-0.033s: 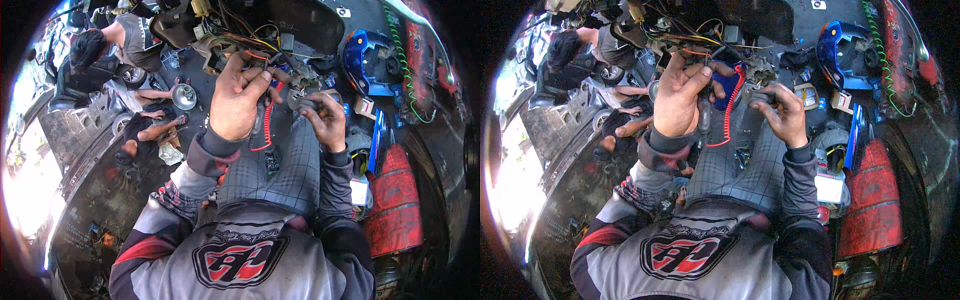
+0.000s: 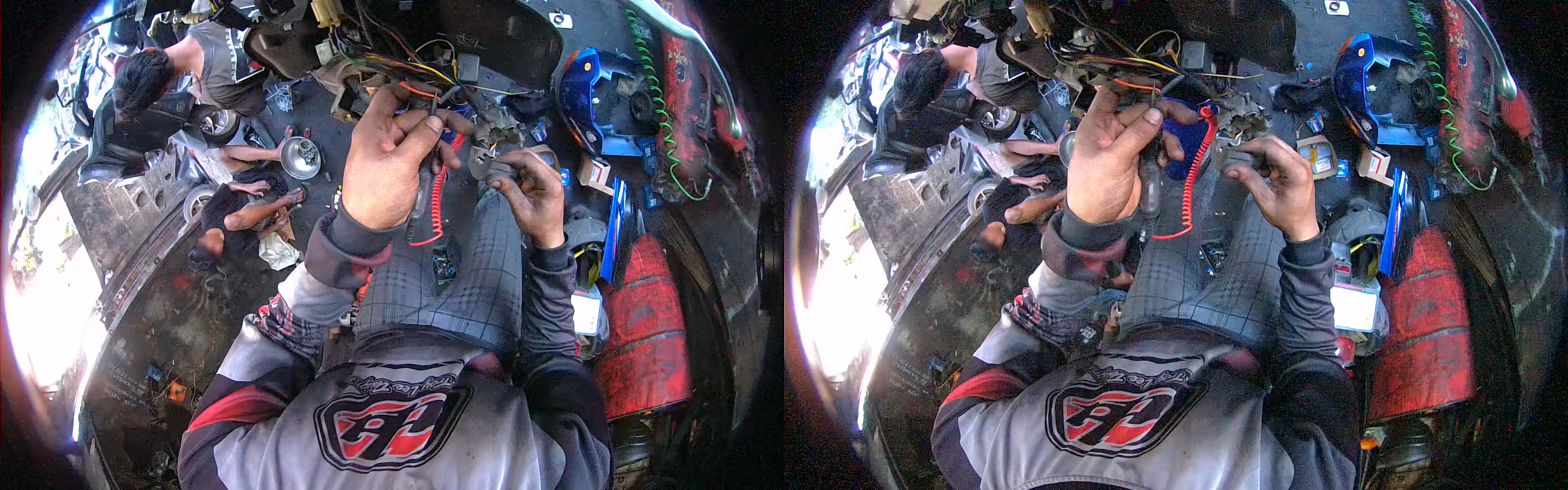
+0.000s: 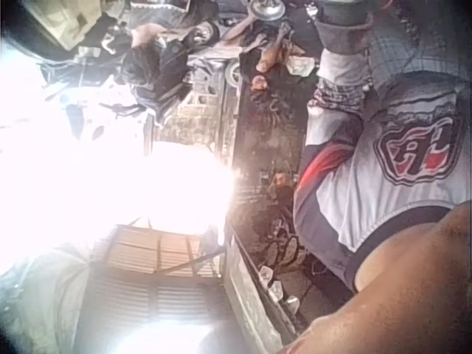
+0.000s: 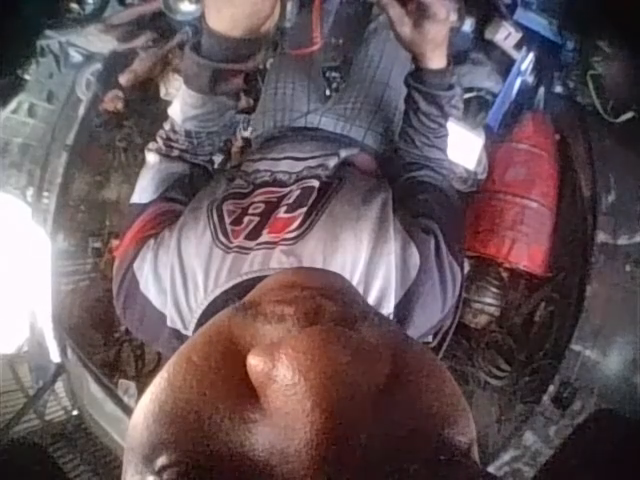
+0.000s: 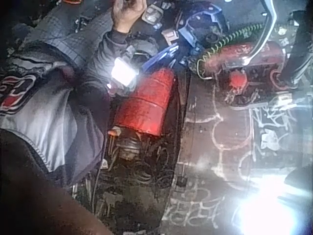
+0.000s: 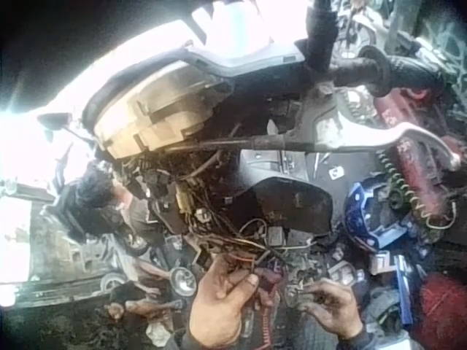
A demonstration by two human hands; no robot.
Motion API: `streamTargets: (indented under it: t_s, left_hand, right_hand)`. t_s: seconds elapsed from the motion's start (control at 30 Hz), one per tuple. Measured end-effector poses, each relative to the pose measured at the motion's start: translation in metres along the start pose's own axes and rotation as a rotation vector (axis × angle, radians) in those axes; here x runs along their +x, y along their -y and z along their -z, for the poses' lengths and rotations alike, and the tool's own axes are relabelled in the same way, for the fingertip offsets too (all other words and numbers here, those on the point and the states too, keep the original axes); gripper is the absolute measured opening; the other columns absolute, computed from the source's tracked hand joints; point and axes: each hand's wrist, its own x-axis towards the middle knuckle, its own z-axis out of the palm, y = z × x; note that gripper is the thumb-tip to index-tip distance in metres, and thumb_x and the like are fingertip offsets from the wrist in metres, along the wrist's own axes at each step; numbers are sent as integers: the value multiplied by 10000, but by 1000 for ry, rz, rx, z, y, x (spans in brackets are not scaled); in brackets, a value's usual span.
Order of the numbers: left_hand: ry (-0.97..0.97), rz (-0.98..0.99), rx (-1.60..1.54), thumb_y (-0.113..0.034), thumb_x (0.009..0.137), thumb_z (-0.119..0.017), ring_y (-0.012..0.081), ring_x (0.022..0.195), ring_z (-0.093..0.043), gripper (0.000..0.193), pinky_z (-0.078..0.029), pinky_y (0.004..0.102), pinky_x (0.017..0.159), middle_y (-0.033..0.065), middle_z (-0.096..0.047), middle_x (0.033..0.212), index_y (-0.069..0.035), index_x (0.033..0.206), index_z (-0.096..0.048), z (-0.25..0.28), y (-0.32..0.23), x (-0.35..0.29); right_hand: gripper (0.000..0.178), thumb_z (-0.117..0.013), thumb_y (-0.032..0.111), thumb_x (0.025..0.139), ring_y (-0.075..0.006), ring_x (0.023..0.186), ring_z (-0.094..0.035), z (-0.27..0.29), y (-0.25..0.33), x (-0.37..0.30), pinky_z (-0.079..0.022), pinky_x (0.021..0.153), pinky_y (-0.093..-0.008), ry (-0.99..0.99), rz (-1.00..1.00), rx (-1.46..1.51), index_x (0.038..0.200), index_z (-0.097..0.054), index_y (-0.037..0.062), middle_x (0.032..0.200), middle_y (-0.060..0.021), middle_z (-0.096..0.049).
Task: Testing and fixing motorcycle electrical wiring and connectors using a voltage tester.
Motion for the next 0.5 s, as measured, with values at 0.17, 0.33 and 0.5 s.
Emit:
streamTargets:
  t_s: [0.17, 0.33, 0.5]
  left_hand:
    - [13, -2, -20, -2, 957, -503, 183, 686, -639, 275, -523, 265, 639, 190, -686, 969, 38, 1216, -418, 0, 2, 0]
    - [6, 15, -2, -6, 959, -500, 180, 676, -640, 279, -522, 260, 630, 189, -685, 965, 39, 1220, -410, 0, 0, 0]
    - [9, 16, -31, -14, 960, -504, 182, 669, -643, 288, -522, 258, 628, 190, -684, 961, 40, 1224, -404, 3, 2, -1]
  right_hand:
    - [397, -855, 116, 679, -200, 819, -661, -3, 12, 2, -518, 642, -275, -27, -40, 108, 1001, -656, -2, 920, -98, -670]
    - [416, -886, 146, 637, -212, 808, -664, -1, 12, 2, -519, 629, -297, -69, 53, -62, 947, -646, 7, 904, -94, -676]
    - [409, -887, 129, 621, -245, 827, -665, -3, 10, 2, -522, 703, -327, -84, 97, -84, 930, -644, 15, 900, -96, -676]
